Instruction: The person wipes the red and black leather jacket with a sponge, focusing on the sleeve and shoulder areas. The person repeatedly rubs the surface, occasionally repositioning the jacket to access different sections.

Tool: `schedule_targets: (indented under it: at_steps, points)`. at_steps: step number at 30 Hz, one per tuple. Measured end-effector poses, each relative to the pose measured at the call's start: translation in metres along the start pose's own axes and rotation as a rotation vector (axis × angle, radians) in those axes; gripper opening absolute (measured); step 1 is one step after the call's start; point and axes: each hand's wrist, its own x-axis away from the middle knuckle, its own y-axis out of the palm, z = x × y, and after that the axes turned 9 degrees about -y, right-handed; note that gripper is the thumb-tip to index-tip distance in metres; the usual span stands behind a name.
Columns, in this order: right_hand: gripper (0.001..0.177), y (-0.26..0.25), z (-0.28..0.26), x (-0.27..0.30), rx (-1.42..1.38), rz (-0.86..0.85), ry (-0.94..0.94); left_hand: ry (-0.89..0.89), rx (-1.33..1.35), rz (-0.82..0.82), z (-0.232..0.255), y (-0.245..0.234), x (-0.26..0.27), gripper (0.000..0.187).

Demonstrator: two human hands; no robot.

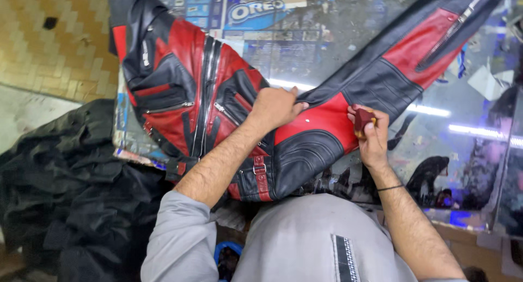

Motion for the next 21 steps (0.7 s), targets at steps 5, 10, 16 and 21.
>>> schedule_targets:
  at_steps: [5, 10, 16, 21]
  points:
    - [0.043, 0.008, -0.009, -0.006, 0.015, 0.001, -0.028, -0.063, 0.034, 0.126, 0.019, 0.011, -0.005, 0.045]
    - [0.045, 0.022, -0.04, 0.012, -0.072, 0.26, -0.148, 0.369, 0.096, 0.565, 0.047, 0.05, 0.016, 0.046]
    - [0.047, 0.007, -0.035, 0.02, 0.178, 0.306, -0.221, 0.451, 0.232, 0.341, 0.062, 0.08, 0.033, 0.083]
    - [0.041, -0.017, -0.027, 0.022, -0.024, 0.46, -0.155, 0.449, 0.156, 0.256, 0.053, 0.079, 0.028, 0.098]
